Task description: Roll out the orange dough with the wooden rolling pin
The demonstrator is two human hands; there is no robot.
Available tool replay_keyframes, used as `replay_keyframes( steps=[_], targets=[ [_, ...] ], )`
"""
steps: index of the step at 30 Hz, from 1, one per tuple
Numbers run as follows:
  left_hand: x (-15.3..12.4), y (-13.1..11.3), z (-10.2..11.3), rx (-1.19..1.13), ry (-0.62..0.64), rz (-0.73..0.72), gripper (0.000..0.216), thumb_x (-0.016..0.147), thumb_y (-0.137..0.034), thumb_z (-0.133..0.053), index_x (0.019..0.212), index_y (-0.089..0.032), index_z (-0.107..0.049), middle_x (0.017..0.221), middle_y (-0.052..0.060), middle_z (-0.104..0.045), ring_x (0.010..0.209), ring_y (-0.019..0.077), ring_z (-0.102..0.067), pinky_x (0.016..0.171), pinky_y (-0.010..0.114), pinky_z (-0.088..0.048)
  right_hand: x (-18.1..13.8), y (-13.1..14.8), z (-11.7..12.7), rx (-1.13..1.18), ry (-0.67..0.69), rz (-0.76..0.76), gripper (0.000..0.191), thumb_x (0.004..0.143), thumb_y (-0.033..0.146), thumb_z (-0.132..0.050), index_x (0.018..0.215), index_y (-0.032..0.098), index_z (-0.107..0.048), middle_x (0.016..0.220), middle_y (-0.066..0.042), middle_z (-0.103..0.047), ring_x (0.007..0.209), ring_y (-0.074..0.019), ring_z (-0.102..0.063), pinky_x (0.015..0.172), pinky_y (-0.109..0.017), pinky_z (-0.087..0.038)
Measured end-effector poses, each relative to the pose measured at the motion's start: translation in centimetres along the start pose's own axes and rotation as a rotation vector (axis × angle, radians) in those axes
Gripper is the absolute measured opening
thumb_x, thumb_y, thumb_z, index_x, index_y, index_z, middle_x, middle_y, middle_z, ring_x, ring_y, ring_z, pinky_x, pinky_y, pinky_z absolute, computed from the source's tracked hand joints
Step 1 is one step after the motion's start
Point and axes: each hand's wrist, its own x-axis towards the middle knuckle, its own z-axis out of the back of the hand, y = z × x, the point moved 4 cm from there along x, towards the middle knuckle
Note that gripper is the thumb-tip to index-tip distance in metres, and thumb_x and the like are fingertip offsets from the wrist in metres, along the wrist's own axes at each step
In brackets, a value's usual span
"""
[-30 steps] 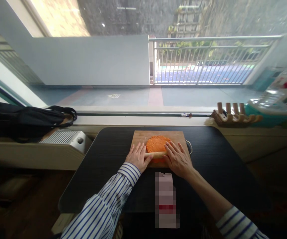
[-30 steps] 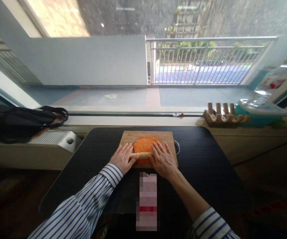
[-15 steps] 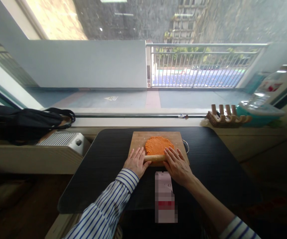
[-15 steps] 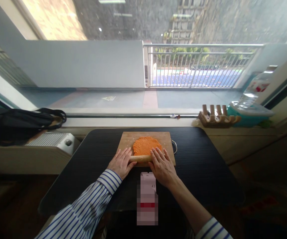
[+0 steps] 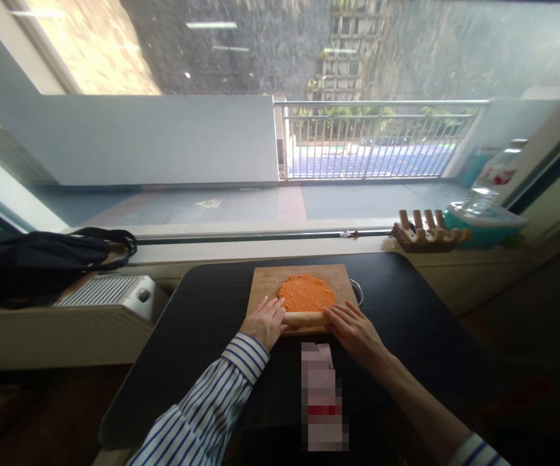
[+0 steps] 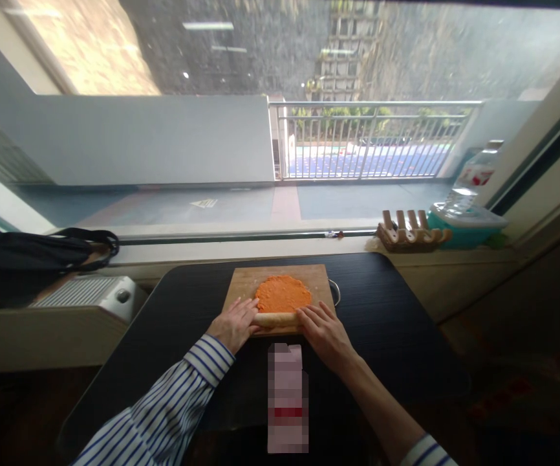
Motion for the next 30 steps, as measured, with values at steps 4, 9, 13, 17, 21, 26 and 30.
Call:
replay_keyframes(
  steps=[4,9,13,17,21,26,30],
  targets=[
    [1.3,-0.1,-0.4,0.007,0.029,-0.013,0.026,0.086,-0.026,-0.057,0.107,-0.014,-0.065,0.129,0.015,-0.057,0.123,0.0248,-0.052,0.109,0.043,-0.036,0.0,-0.7,0.5,0.002,0.015,-0.02,0.031,0.095,0.024,-0.044,0.122,0.018,-0.058,0.118,-0.009,-0.065,0.113,-0.0187,-0.057,0.107,-0.042,-0.036],
    [1.7,0.1,-1.6,0.009,0.044,-0.002,0.04,0.09,-0.032,-0.048,0.123,-0.013,-0.058,0.135,0.015,-0.05,0.128,0.0263,-0.045,0.108,0.045,-0.036,0.1,-0.7,0.1,-0.023,0.036,-0.086,0.034,0.096,0.027,-0.043,0.124,0.017,-0.057,0.127,-0.008,-0.06,0.124,-0.0201,-0.05,0.109,-0.042,-0.034],
    [1.9,0.2,-2.0,0.021,0.014,0.041,0.062,0.092,-0.049,-0.035,0.135,-0.006,-0.045,0.141,0.018,-0.042,0.134,0.0305,-0.035,0.11,0.051,-0.029,0.5,-0.7,-0.3,-0.054,0.065,-0.164,0.041,0.097,0.033,-0.037,0.13,0.014,-0.052,0.138,-0.01,-0.049,0.133,-0.021,-0.037,0.112,-0.042,-0.028],
    [2.9,0.3,-2.0,0.001,0.001,0.075,0.072,0.091,-0.058,-0.028,0.137,-0.006,-0.043,0.142,0.018,-0.042,0.136,0.0319,-0.032,0.111,0.052,-0.026,1.2,-1.3,-0.6,-0.08,0.091,-0.214,0.045,0.098,0.035,-0.033,0.135,0.014,-0.048,0.142,-0.009,-0.045,0.135,-0.021,-0.034,0.113,-0.042,-0.025],
    [4.5,0.7,-1.9,-0.003,0.058,0.112,0.074,0.09,-0.06,-0.026,0.138,-0.005,-0.042,0.144,0.018,-0.04,0.137,0.0318,-0.03,0.112,0.051,-0.023,2.2,-2.1,-1.0,-0.11,0.131,-0.251,0.048,0.098,0.036,-0.029,0.136,0.012,-0.046,0.142,-0.01,-0.044,0.136,-0.0229,-0.032,0.114,-0.044,-0.021],
    [6.5,1.5,-1.8,-0.02,0.152,0.159,0.073,0.09,-0.058,-0.024,0.139,-0.006,-0.04,0.145,0.016,-0.038,0.138,0.0296,-0.028,0.113,0.049,-0.02,3.7,-3.1,-1.4,-0.136,0.187,-0.3,0.051,0.098,0.038,-0.025,0.135,0.009,-0.047,0.142,-0.011,-0.043,0.137,-0.0249,-0.03,0.114,-0.047,-0.017],
    [8.0,2.2,-2.1,-0.036,0.208,0.19,0.074,0.09,-0.061,-0.02,0.139,-0.009,-0.042,0.146,0.014,-0.038,0.138,0.0281,-0.028,0.113,0.049,-0.019,4.8,-4.1,-1.8,-0.142,0.213,-0.337,0.052,0.098,0.041,-0.024,0.135,0.013,-0.047,0.142,-0.011,-0.044,0.136,-0.0245,-0.032,0.112,-0.049,-0.019]
  ],
)
